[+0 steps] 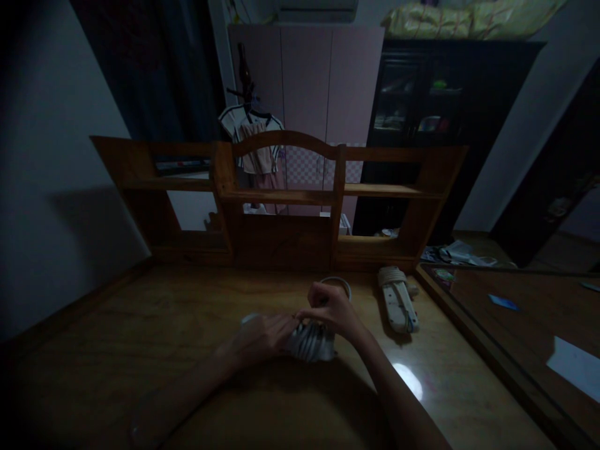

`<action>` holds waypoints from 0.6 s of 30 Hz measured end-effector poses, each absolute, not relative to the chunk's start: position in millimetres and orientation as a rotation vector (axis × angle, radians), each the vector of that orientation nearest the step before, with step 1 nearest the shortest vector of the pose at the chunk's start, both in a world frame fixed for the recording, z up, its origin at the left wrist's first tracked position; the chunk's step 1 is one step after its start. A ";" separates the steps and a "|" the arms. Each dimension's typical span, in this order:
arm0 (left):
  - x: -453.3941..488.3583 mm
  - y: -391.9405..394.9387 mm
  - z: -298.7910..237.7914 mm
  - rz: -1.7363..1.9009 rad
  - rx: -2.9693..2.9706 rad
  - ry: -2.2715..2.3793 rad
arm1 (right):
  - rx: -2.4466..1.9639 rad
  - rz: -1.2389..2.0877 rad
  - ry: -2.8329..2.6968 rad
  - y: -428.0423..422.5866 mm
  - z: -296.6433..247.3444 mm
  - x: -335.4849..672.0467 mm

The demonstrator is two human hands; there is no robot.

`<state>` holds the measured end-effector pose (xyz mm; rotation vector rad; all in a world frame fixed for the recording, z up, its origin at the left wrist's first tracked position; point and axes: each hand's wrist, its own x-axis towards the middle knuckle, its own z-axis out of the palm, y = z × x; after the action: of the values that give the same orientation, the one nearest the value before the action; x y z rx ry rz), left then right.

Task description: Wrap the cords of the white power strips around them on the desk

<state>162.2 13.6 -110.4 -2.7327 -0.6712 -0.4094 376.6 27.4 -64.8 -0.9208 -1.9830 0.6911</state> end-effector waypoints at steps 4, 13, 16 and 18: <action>166.4 7.7 -105.9 -0.392 -2.690 -0.623 | -0.925 0.811 -1.955 30.6 -67.5 374.5; 165.8 5.2 -97.1 -0.358 -2.602 -0.529 | -1.019 0.809 -1.991 34.3 -73.4 369.7; 163.2 7.6 -98.5 -0.388 -2.620 -0.556 | -1.032 0.784 -2.034 35.7 -76.0 369.5; 161.5 9.4 -100.0 -0.396 -2.643 -0.572 | -1.050 0.826 -2.078 36.3 -77.0 369.6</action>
<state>161.5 9.4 -100.0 -2.6435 -0.5717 -0.3963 369.6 36.3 -77.0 -1.0498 -2.0784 0.8255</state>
